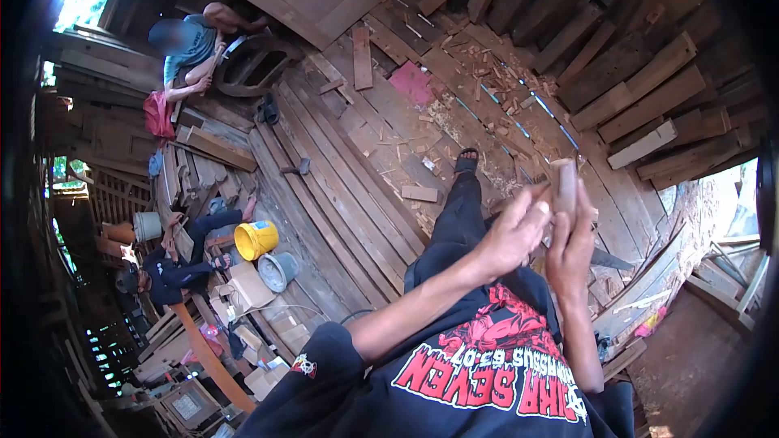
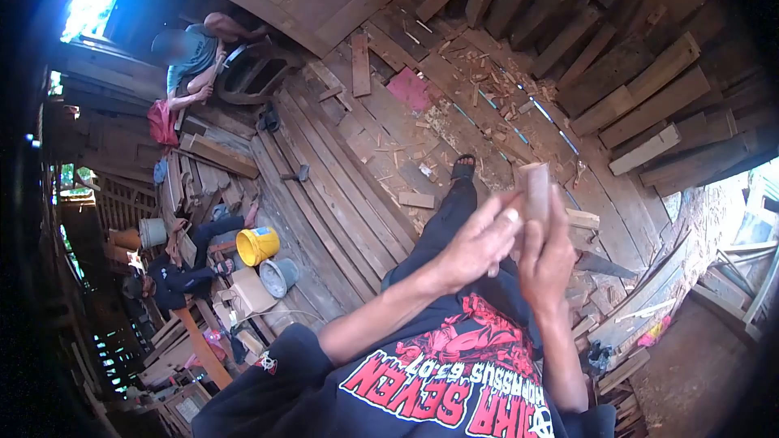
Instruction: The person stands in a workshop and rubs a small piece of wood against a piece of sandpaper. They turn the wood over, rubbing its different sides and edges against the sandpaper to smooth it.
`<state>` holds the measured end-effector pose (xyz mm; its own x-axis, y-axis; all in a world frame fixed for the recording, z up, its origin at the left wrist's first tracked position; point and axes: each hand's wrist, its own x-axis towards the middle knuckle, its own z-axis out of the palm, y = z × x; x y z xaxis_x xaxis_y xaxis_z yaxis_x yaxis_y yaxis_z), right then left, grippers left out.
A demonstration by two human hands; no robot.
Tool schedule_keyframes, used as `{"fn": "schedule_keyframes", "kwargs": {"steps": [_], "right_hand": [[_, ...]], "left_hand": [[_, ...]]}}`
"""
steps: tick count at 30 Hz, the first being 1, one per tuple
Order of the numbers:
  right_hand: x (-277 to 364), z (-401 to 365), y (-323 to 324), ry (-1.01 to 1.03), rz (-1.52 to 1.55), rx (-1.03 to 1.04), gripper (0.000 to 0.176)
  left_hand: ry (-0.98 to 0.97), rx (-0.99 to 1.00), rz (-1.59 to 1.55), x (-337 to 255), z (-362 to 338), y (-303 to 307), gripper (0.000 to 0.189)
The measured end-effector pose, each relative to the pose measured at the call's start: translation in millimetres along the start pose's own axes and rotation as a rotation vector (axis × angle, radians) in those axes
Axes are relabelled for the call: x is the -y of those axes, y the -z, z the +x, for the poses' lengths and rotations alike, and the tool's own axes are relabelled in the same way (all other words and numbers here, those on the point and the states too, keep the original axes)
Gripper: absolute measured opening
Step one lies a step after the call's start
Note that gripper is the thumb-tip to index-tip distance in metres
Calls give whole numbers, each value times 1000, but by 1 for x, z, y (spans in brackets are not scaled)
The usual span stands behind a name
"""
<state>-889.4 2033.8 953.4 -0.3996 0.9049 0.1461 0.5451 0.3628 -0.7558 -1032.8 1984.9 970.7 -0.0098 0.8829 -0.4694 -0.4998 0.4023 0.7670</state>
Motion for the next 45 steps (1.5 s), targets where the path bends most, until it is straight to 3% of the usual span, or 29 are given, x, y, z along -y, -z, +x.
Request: {"fn": "schedule_keyframes", "kwargs": {"steps": [3,11,12,16,19,20,23,25,27,31,35,38,41,43,45], "right_hand": [[-14,21,4,-207,91,-84,48],[-5,2,26,-115,129,4,51],[-2,-9,33,-17,116,42,51],[-21,1,42,-178,138,-43,54],[-4,-15,39,3,43,-47,51],[-9,-10,42,-66,77,-11,51],[-31,25,41,-200,119,-108,51],[-25,8,32,-82,96,-121,51],[-19,-11,24,-7,81,-36,51],[-26,14,23,-132,185,-83,52],[-16,-10,28,-35,73,110,55],[-16,14,16,-88,135,-86,54],[4,-5,-4,52,199,-26,54],[2,14,-12,-22,222,-6,54],[11,24,-24,-93,248,-57,55]], "left_hand": [[1,46,20,-1,-2,-13,53],[22,51,27,10,5,-20,49],[23,48,-6,16,1,-26,48],[2,114,-90,17,5,-39,46],[-26,79,-83,28,4,-38,45],[-54,72,-45,29,6,-40,45],[27,116,-62,9,2,-40,46],[179,120,-146,-16,-1,-34,46],[58,89,-180,10,5,-23,47],[-26,71,-119,0,-3,-25,48],[26,36,-139,-2,-15,-21,50],[75,24,-105,-7,-22,-27,49],[-22,14,-106,-6,-14,-4,48],[-84,-45,-40,-3,-6,1,46],[-21,-55,-13,-6,-8,16,43]]}}
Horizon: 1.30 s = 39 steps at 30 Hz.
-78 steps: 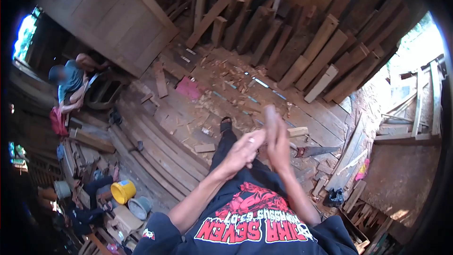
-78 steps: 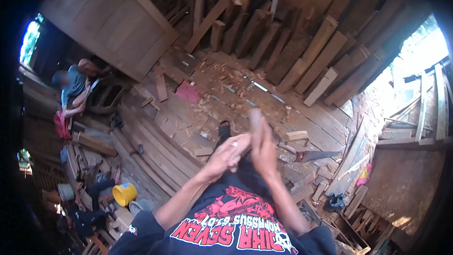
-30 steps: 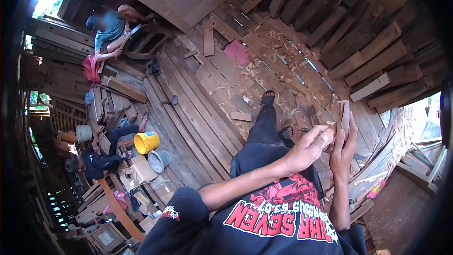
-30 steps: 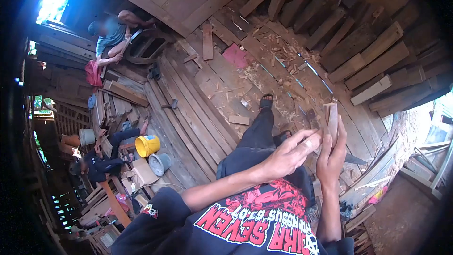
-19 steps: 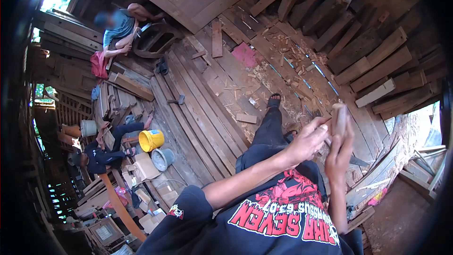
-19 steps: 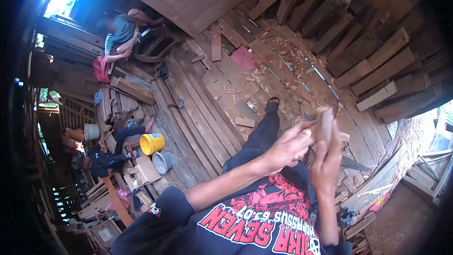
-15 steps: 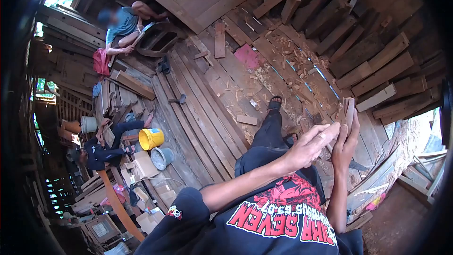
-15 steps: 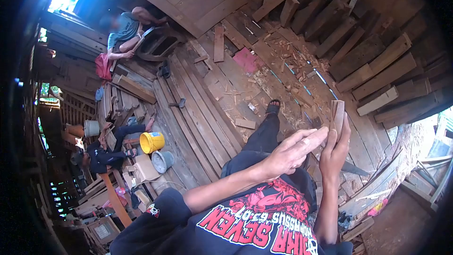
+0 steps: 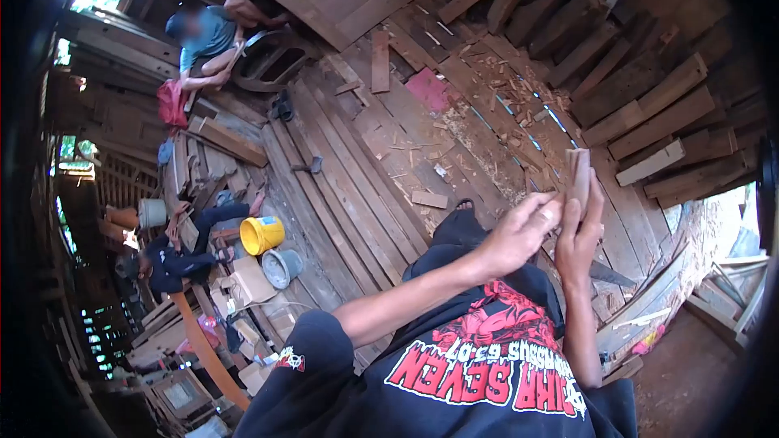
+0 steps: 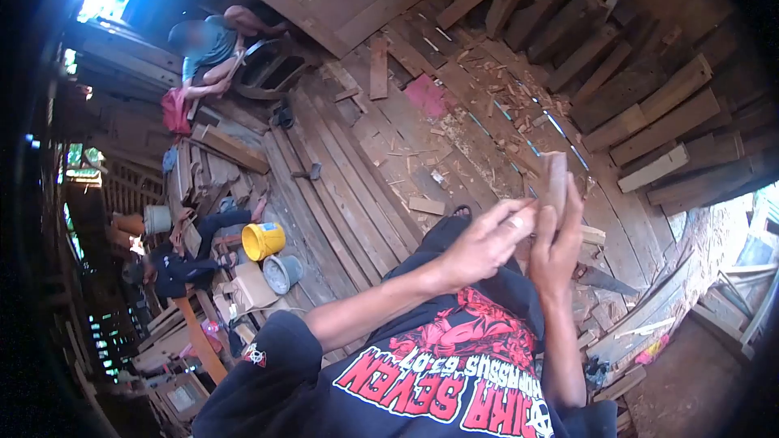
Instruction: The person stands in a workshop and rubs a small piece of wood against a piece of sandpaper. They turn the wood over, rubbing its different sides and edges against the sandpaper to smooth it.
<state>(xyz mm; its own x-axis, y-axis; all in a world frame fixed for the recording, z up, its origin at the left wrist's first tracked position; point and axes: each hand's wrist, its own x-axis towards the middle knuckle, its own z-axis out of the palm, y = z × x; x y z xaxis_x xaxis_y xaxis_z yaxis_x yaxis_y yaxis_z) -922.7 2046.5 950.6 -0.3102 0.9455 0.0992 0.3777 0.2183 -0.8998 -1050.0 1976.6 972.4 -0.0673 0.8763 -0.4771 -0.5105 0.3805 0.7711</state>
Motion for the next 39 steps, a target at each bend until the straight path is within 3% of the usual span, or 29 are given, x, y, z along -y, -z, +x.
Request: {"fn": "schedule_keyframes", "kwargs": {"steps": [2,5,8,12,16,17,19,22,24,27,30,32,33,36,38,39], "right_hand": [[0,-17,-16,141,-86,41,53],[6,4,-21,-14,-75,47,53],[8,-8,-35,86,-152,47,53],[16,-3,-48,-30,-176,46,54],[35,-21,-77,176,-167,128,55],[41,-17,-75,81,-175,179,56],[40,-1,-81,-13,-208,114,56],[52,-17,-100,140,-204,149,57],[60,-8,-101,44,-210,161,57],[65,-2,-111,38,-239,70,57],[69,-9,-119,105,-247,140,56],[64,6,-124,-40,-162,41,54],[69,4,-129,10,-157,-21,53],[82,-30,-138,138,-243,55,54],[80,-5,-130,-48,-274,-41,53],[78,-6,-127,-48,-242,-88,53]], "left_hand": [[103,5,-96,-18,-9,15,39],[169,-8,-66,-18,-19,22,41],[229,3,-137,-22,-15,45,45],[167,31,-157,-33,-24,50,42],[171,-19,-195,-34,-29,82,39],[186,-5,-173,-37,-36,85,38],[193,62,-157,-49,-40,92,42],[177,35,-205,-51,-32,114,40],[181,29,-194,-56,-36,116,38],[180,73,-178,-63,-35,128,38],[212,94,-173,-68,-40,142,38],[213,112,-159,-78,-43,137,38],[206,151,-203,-80,-44,141,37],[260,105,-189,-76,-37,154,39],[250,147,-186,-77,-45,148,37],[258,178,-185,-80,-48,144,37]]}}
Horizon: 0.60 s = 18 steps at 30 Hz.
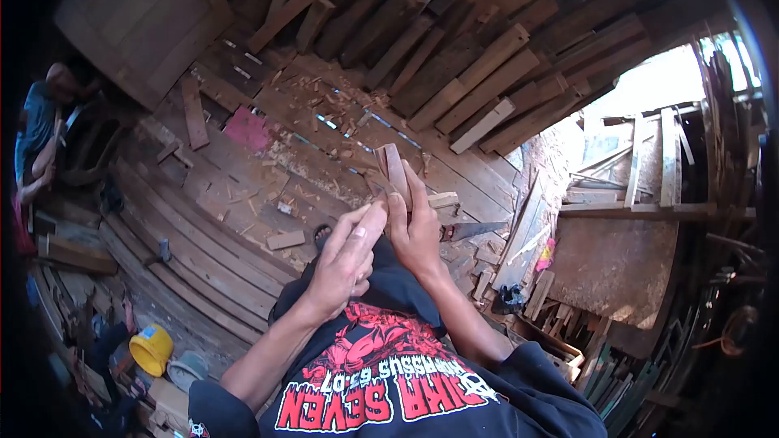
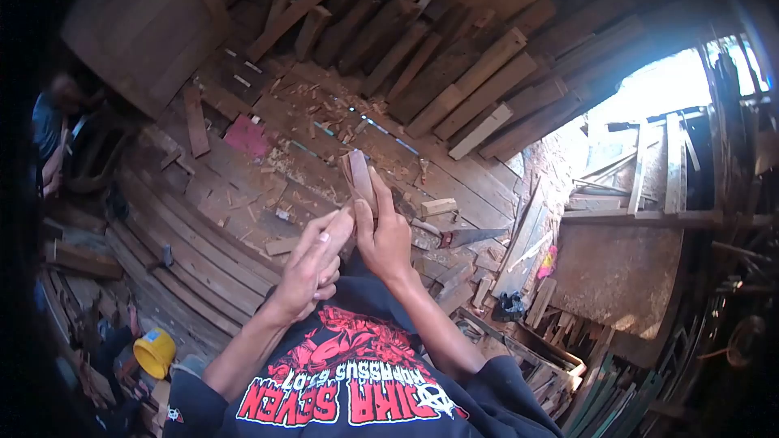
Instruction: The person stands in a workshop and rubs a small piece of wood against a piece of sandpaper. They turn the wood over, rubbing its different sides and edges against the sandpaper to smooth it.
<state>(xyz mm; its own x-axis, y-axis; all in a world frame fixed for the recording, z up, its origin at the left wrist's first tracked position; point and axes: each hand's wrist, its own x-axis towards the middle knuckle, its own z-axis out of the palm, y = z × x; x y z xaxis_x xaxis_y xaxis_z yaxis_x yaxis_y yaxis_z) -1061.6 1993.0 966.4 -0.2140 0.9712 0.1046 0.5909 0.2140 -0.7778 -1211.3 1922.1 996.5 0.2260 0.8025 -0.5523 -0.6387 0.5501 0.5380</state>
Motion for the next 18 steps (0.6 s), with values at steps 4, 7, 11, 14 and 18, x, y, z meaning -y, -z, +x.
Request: {"fn": "schedule_keyframes", "kwargs": {"steps": [4,7,11,14,18], "right_hand": [[0,-14,5,-25,-20,97,54],[3,-14,8,0,21,-1,55],[-8,-15,9,-42,-151,77,58],[-10,-10,11,-7,-64,52,56],[-10,-6,7,-59,19,77,53]], "left_hand": [[32,-1,31,-5,13,1,40],[22,23,28,-3,12,-1,39],[35,11,51,3,20,-1,38],[30,4,35,4,21,-3,40],[13,-42,28,11,24,7,44]]}}
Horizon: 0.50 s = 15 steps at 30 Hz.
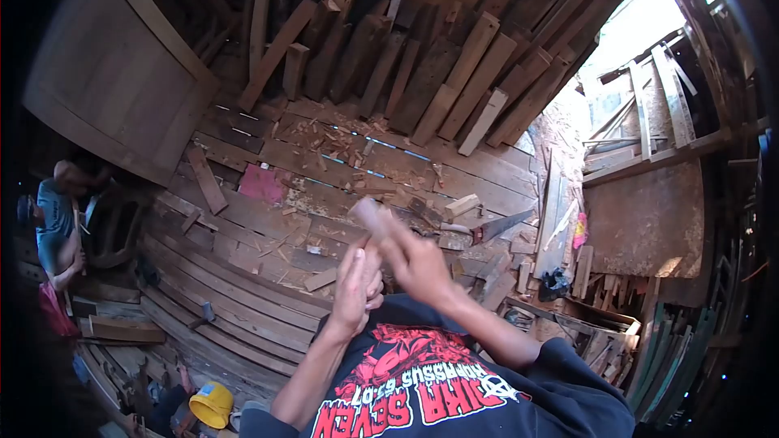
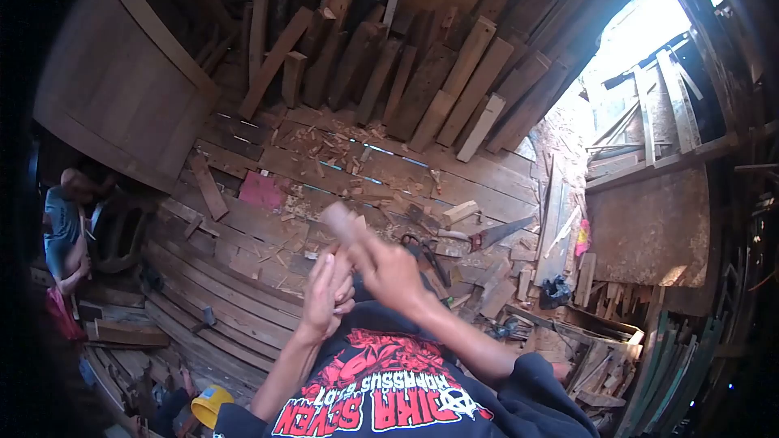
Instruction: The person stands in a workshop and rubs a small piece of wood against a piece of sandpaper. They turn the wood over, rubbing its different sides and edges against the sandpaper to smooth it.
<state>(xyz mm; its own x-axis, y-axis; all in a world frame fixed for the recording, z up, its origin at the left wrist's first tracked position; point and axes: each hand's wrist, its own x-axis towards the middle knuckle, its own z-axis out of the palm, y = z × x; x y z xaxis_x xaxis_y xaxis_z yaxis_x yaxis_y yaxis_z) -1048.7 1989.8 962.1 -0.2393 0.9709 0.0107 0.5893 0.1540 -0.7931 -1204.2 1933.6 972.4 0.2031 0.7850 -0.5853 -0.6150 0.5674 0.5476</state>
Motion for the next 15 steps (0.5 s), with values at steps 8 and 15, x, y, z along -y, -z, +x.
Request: {"fn": "schedule_keyframes", "kwargs": {"steps": [8,15], "right_hand": [[-2,11,-3,-4,83,18,48],[-28,11,-19,-4,135,-104,50]], "left_hand": [[-20,-20,25,-12,-3,0,45],[-5,-48,-52,-11,4,2,38]]}}
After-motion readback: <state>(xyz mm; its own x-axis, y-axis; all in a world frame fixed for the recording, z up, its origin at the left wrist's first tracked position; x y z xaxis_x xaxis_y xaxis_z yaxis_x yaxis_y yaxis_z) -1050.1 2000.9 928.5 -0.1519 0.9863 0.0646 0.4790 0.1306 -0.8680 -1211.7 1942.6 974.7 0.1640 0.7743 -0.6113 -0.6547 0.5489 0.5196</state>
